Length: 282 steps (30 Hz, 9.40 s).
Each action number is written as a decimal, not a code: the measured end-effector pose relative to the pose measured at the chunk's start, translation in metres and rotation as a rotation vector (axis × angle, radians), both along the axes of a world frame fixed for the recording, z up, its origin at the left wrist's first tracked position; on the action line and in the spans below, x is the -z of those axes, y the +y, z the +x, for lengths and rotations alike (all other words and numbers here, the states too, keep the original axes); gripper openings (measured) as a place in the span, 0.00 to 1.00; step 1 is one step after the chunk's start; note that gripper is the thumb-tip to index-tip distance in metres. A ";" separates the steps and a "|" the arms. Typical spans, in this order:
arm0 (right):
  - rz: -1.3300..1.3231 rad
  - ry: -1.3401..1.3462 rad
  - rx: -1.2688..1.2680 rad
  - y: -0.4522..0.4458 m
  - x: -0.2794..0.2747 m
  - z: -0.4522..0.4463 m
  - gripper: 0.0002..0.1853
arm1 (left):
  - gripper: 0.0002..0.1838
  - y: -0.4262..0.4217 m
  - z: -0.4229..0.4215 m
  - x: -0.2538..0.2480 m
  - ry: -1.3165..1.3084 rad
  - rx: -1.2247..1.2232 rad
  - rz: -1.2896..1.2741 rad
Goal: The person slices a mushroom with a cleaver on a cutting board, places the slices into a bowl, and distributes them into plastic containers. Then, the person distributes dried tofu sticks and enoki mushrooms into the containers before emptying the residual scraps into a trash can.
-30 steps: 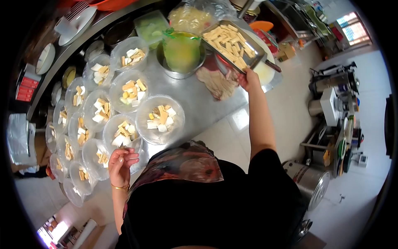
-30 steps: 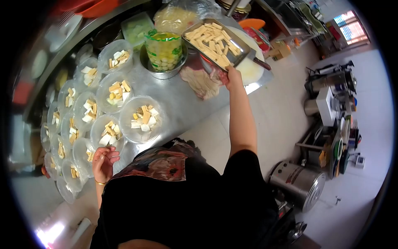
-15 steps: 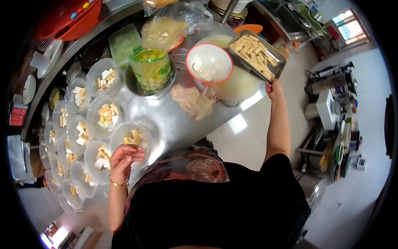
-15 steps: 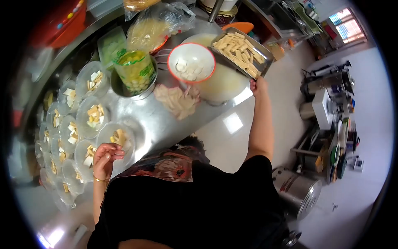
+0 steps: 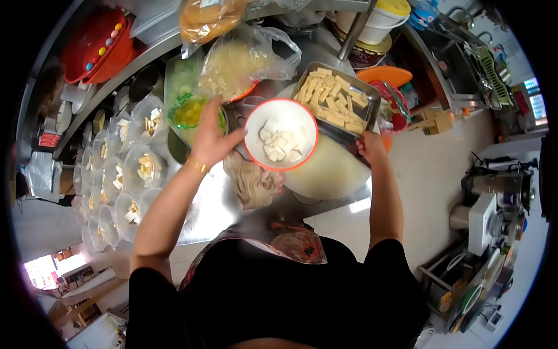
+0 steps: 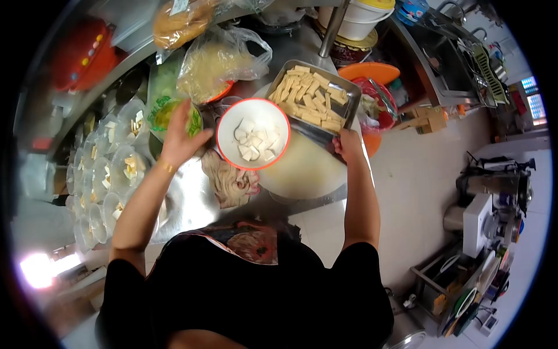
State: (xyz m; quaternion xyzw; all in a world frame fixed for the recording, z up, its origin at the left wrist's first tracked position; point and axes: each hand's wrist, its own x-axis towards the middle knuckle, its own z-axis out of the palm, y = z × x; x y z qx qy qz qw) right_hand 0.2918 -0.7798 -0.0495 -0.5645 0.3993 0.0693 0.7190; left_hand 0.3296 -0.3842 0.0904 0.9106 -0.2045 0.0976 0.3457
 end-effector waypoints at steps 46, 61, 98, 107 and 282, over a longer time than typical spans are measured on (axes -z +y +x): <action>0.247 -1.141 -1.221 0.146 -0.258 0.155 0.13 | 0.13 0.060 -0.052 -0.137 0.223 0.323 -0.173; -0.378 -0.390 -0.628 0.195 -0.044 0.255 0.16 | 0.13 0.104 -0.123 -0.012 0.246 0.275 -0.376; -0.191 -0.142 -0.341 0.334 -0.052 -0.174 0.21 | 0.28 0.238 -0.153 0.042 0.728 0.170 -0.670; -0.117 -0.198 -0.330 0.319 -0.073 -0.164 0.19 | 0.22 0.161 0.012 0.086 1.051 -0.253 -1.223; -0.263 -0.286 -0.879 0.537 -0.107 0.192 0.13 | 0.12 0.383 -0.037 -0.005 0.832 -0.040 -1.594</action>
